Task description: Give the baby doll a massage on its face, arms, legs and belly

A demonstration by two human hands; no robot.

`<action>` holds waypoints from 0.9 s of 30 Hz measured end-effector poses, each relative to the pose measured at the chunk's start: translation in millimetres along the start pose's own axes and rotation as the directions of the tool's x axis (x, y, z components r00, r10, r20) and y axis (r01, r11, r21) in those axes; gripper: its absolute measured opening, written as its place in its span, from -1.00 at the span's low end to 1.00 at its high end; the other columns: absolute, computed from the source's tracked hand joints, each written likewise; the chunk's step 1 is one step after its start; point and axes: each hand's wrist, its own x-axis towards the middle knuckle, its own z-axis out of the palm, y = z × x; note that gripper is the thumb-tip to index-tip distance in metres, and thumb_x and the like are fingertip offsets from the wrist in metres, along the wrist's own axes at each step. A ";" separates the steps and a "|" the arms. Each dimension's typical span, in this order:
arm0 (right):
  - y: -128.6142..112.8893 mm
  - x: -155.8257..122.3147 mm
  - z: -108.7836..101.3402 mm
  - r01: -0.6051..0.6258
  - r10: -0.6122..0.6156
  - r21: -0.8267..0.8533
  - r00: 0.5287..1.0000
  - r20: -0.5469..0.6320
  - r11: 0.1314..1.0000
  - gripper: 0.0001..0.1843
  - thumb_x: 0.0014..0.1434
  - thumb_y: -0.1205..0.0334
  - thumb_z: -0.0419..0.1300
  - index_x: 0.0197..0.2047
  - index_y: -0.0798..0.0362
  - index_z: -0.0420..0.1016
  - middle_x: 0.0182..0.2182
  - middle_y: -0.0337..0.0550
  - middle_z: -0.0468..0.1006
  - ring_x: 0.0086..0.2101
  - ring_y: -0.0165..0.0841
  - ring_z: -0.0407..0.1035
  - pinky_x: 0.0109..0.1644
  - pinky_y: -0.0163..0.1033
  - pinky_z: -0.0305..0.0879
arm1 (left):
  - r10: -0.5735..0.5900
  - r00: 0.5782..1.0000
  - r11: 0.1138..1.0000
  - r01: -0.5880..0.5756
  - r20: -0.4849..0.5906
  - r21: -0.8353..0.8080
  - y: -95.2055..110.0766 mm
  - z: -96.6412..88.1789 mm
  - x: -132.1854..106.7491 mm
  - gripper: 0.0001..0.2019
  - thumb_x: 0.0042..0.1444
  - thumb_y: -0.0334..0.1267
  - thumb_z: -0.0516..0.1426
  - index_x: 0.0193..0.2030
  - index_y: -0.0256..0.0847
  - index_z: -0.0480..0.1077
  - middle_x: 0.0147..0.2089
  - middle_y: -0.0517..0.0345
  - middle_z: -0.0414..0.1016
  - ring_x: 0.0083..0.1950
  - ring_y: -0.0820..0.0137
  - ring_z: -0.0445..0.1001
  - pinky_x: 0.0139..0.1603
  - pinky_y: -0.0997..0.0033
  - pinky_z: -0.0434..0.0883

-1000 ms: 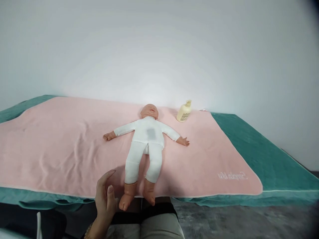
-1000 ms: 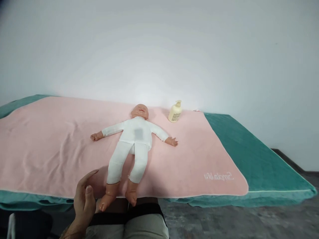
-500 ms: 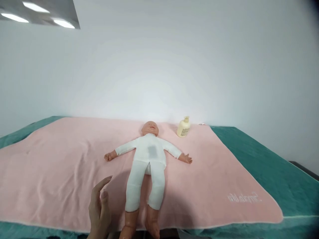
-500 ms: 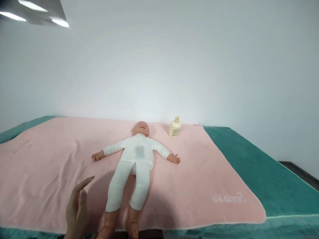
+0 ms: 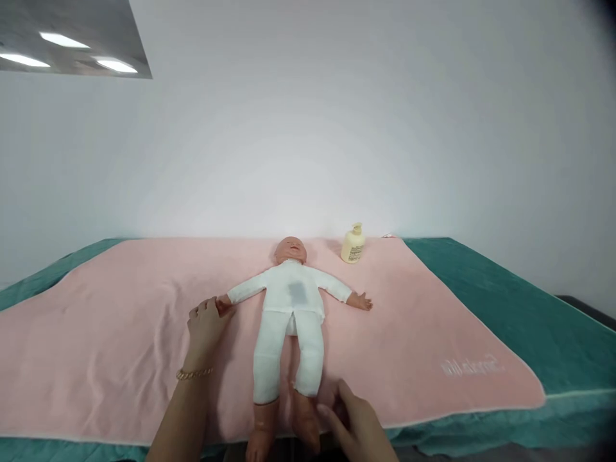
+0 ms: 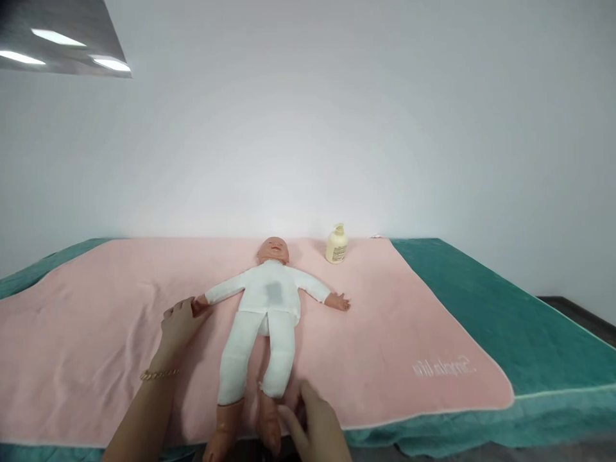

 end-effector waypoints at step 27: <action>23.3 -26.3 32.4 -0.005 0.244 0.369 0.758 -0.605 0.930 -0.28 -0.05 -0.19 0.33 0.08 0.02 0.31 -0.17 -0.01 0.61 -0.24 -0.20 0.56 -0.19 -0.23 0.53 | -0.361 0.909 0.392 -0.054 -0.208 -0.918 40.8 -10.1 -4.5 -0.54 -0.14 -0.17 0.35 -0.05 -0.29 0.49 -0.08 -0.05 0.55 -0.04 0.23 0.54 0.07 0.17 0.46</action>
